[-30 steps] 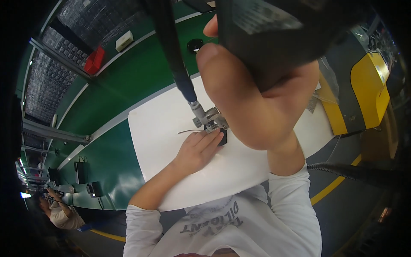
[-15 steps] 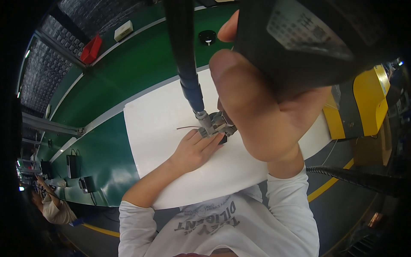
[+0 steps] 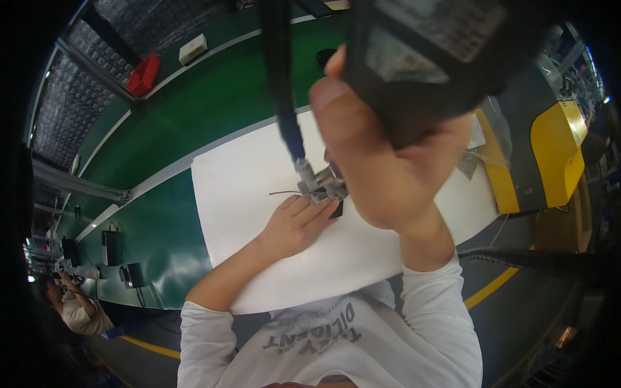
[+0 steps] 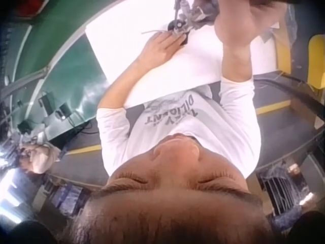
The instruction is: The person attaches electronic components to a small base on a workbench using a handheld assembly tool.
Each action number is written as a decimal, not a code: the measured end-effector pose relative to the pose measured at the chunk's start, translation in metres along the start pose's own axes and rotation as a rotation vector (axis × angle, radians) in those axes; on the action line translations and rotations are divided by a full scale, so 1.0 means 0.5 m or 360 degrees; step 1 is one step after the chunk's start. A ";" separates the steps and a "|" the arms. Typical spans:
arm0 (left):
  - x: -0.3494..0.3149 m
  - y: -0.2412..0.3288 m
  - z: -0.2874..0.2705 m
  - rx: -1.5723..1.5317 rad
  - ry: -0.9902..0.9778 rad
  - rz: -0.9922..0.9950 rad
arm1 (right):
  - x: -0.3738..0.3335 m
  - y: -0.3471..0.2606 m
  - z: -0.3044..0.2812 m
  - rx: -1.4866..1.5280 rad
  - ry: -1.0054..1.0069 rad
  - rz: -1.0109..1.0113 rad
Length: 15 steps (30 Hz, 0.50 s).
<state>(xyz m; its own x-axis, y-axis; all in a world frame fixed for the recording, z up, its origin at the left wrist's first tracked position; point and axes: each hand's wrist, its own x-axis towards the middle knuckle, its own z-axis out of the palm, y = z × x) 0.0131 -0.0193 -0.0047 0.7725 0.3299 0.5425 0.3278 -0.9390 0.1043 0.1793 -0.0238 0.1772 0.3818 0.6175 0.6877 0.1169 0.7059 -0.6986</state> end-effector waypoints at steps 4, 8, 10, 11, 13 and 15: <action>0.013 0.007 -0.001 -0.0042 0.0041 0.0032 | 0.024 -0.013 -0.060 0.0075 -0.0054 -0.0146; 0.010 0.006 -0.003 -0.0074 0.0036 -0.0002 | 0.025 -0.016 -0.064 -0.0059 -0.0100 -0.0108; 0.006 0.004 -0.002 -0.0065 0.0064 -0.0013 | 0.016 -0.014 -0.030 -0.0100 -0.0048 -0.0053; 0.005 0.005 -0.003 -0.0072 0.0063 -0.0013 | 0.011 -0.013 -0.017 -0.0148 0.0011 -0.0001; 0.004 0.006 -0.004 -0.0029 0.0032 -0.0018 | 0.009 -0.008 -0.008 -0.0125 -0.0038 0.0007; 0.001 0.006 -0.003 -0.0030 0.0039 -0.0021 | 0.005 -0.002 0.002 -0.0132 -0.0034 -0.0052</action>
<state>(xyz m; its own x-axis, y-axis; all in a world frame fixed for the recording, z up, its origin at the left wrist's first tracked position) 0.0136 -0.0218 -0.0028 0.7544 0.3402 0.5614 0.3274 -0.9363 0.1274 0.1794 -0.0226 0.1800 0.3571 0.6023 0.7139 0.2052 0.6951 -0.6891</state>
